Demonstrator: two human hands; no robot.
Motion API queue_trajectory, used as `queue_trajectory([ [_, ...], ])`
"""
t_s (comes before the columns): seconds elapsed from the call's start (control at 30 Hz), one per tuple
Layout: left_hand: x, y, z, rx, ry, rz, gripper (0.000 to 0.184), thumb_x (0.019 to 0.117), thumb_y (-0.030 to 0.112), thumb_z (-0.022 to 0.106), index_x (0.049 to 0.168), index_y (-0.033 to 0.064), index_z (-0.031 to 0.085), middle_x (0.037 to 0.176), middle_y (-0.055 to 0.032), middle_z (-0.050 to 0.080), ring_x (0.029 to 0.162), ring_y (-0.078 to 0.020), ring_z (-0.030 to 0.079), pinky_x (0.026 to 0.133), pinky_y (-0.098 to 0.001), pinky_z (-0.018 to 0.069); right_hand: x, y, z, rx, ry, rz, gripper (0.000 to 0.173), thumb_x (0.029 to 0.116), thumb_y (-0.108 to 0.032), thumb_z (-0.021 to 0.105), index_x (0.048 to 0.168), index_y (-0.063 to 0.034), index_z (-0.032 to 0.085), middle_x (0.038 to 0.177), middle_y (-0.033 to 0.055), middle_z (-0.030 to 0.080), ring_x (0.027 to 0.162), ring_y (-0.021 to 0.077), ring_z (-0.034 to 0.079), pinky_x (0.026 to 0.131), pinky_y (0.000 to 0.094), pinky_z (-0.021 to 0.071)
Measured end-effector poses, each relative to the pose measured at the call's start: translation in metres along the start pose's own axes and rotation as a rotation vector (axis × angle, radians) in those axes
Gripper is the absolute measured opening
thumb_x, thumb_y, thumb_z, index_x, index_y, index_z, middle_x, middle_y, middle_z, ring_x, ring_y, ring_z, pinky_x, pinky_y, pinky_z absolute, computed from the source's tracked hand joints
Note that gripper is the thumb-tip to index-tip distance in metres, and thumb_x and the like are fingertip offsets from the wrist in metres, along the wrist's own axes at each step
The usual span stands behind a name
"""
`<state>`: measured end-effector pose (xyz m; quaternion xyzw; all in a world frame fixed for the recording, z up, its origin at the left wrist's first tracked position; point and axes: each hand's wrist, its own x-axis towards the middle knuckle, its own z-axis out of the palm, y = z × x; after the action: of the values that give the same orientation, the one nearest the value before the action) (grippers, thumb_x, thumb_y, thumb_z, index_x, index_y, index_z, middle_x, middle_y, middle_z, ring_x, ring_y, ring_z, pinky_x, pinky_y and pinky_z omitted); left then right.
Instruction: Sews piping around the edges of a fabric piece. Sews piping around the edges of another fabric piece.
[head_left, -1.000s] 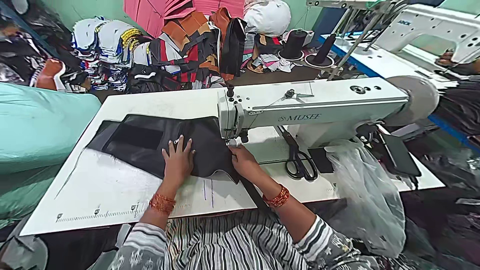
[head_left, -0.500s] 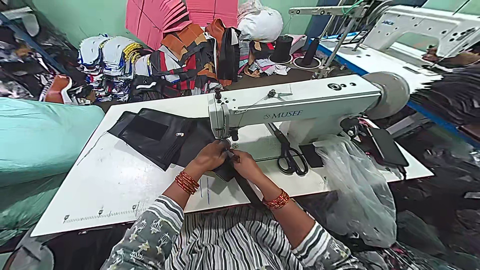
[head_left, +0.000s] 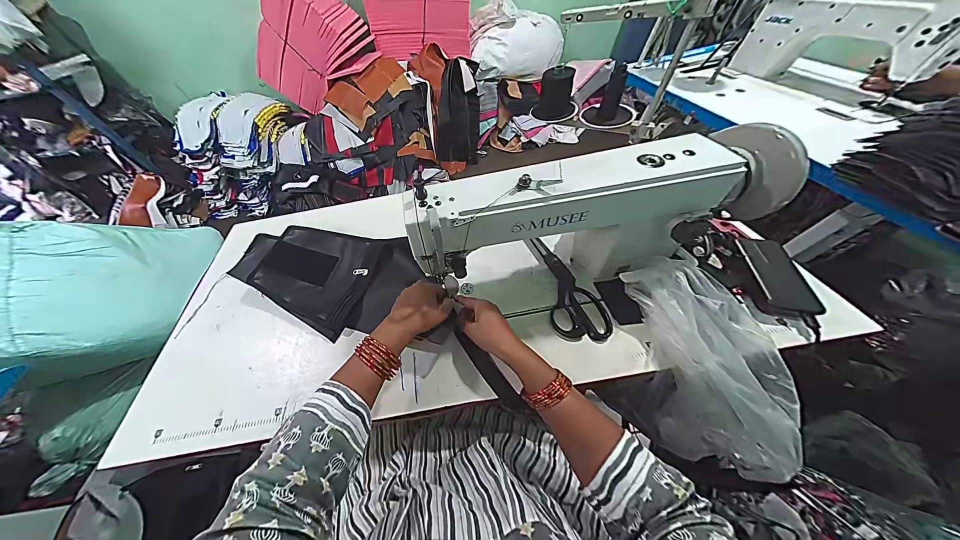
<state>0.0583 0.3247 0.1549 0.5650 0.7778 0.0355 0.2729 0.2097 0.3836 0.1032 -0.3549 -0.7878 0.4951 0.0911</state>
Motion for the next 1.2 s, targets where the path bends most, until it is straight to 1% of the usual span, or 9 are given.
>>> queue_trajectory([
  [0.03, -0.001, 0.003, 0.000, -0.011, 0.032, -0.051, 0.041, 0.1022, 0.034, 0.054, 0.114, -0.0018, 0.069, 0.122, -0.0243, 0.066, 0.119, -0.0396, 0.062, 0.100, -0.0602, 0.0461, 0.000, 0.000, 0.000, -0.002, -0.002, -0.003, 0.051, 0.0969, -0.001, 0.053, 0.148, 0.0001, 0.051, 0.112, 0.0183, 0.069, 0.097, 0.0237, 0.064, 0.093, 0.0387, 0.0500],
  [0.1, -0.003, 0.011, 0.000, -0.016, 0.049, -0.157, 0.038, 0.0947, 0.030, 0.064, 0.116, -0.0010, 0.068, 0.119, -0.0235, 0.067, 0.115, -0.0396, 0.064, 0.096, -0.0608, 0.0485, -0.001, 0.000, 0.000, -0.013, -0.007, 0.002, 0.051, 0.0976, -0.002, 0.052, 0.148, -0.0001, 0.051, 0.113, 0.0186, 0.068, 0.100, 0.0250, 0.064, 0.095, 0.0397, 0.0493],
  [0.17, -0.007, 0.019, 0.000, -0.041, 0.059, -0.238, 0.039, 0.0906, 0.020, 0.067, 0.124, -0.0003, 0.062, 0.123, -0.0244, 0.065, 0.117, -0.0410, 0.063, 0.096, -0.0615, 0.0492, -0.001, 0.000, 0.000, -0.015, -0.007, 0.017, 0.051, 0.0982, -0.004, 0.053, 0.149, -0.0007, 0.051, 0.118, 0.0193, 0.069, 0.105, 0.0259, 0.065, 0.099, 0.0405, 0.0492],
  [0.27, -0.018, 0.019, 0.007, -0.138, 0.112, -0.246, 0.048, 0.0942, 0.014, 0.063, 0.140, 0.0017, 0.055, 0.136, -0.0243, 0.060, 0.129, -0.0388, 0.057, 0.107, -0.0567, 0.0450, -0.002, -0.002, 0.000, -0.012, -0.008, 0.015, 0.051, 0.0985, -0.003, 0.054, 0.149, -0.0007, 0.050, 0.120, 0.0196, 0.068, 0.107, 0.0263, 0.065, 0.100, 0.0407, 0.0488],
  [0.33, -0.025, 0.014, 0.019, -0.237, 0.201, -0.212, 0.038, 0.0971, 0.014, 0.061, 0.131, -0.0021, 0.064, 0.133, -0.0247, 0.062, 0.129, -0.0364, 0.057, 0.110, -0.0515, 0.0433, -0.002, -0.004, -0.001, -0.020, -0.015, 0.015, 0.051, 0.0992, -0.004, 0.054, 0.150, -0.0004, 0.050, 0.123, 0.0199, 0.067, 0.108, 0.0260, 0.064, 0.099, 0.0393, 0.0484],
  [0.5, -0.026, 0.016, 0.048, -0.339, 0.326, -0.131, 0.031, 0.0990, 0.005, 0.054, 0.124, -0.0082, 0.067, 0.130, -0.0270, 0.062, 0.124, -0.0350, 0.059, 0.110, -0.0432, 0.0440, 0.000, -0.004, -0.003, -0.036, -0.051, 0.021, 0.046, 0.1001, -0.003, 0.054, 0.146, 0.0020, 0.053, 0.124, 0.0205, 0.066, 0.110, 0.0256, 0.063, 0.100, 0.0382, 0.0475],
  [0.7, -0.022, 0.018, 0.055, -0.348, 0.294, -0.081, 0.032, 0.1006, 0.004, 0.051, 0.126, -0.0098, 0.065, 0.131, -0.0277, 0.060, 0.125, -0.0346, 0.058, 0.111, -0.0405, 0.0438, 0.005, 0.001, -0.003, 0.005, -0.058, 0.003, 0.044, 0.0978, -0.001, 0.053, 0.141, 0.0025, 0.057, 0.123, 0.0208, 0.066, 0.109, 0.0247, 0.063, 0.099, 0.0385, 0.0479],
  [1.07, -0.023, 0.011, 0.052, -0.384, 0.247, -0.004, 0.032, 0.0999, 0.004, 0.052, 0.124, -0.0097, 0.067, 0.124, -0.0287, 0.062, 0.119, -0.0352, 0.059, 0.107, -0.0404, 0.0444, 0.007, 0.000, -0.011, 0.036, -0.130, 0.006, 0.043, 0.0976, 0.000, 0.055, 0.140, 0.0034, 0.057, 0.113, 0.0171, 0.066, 0.094, 0.0176, 0.060, 0.087, 0.0328, 0.0489],
  [1.2, -0.022, 0.010, 0.052, -0.361, 0.229, 0.016, 0.029, 0.1003, 0.005, 0.051, 0.115, -0.0111, 0.070, 0.117, -0.0282, 0.064, 0.116, -0.0357, 0.059, 0.106, -0.0416, 0.0448, 0.006, -0.006, -0.017, -0.001, -0.192, 0.010, 0.047, 0.0995, -0.001, 0.054, 0.146, 0.0023, 0.052, 0.105, 0.0143, 0.064, 0.084, 0.0160, 0.056, 0.079, 0.0313, 0.0473],
])
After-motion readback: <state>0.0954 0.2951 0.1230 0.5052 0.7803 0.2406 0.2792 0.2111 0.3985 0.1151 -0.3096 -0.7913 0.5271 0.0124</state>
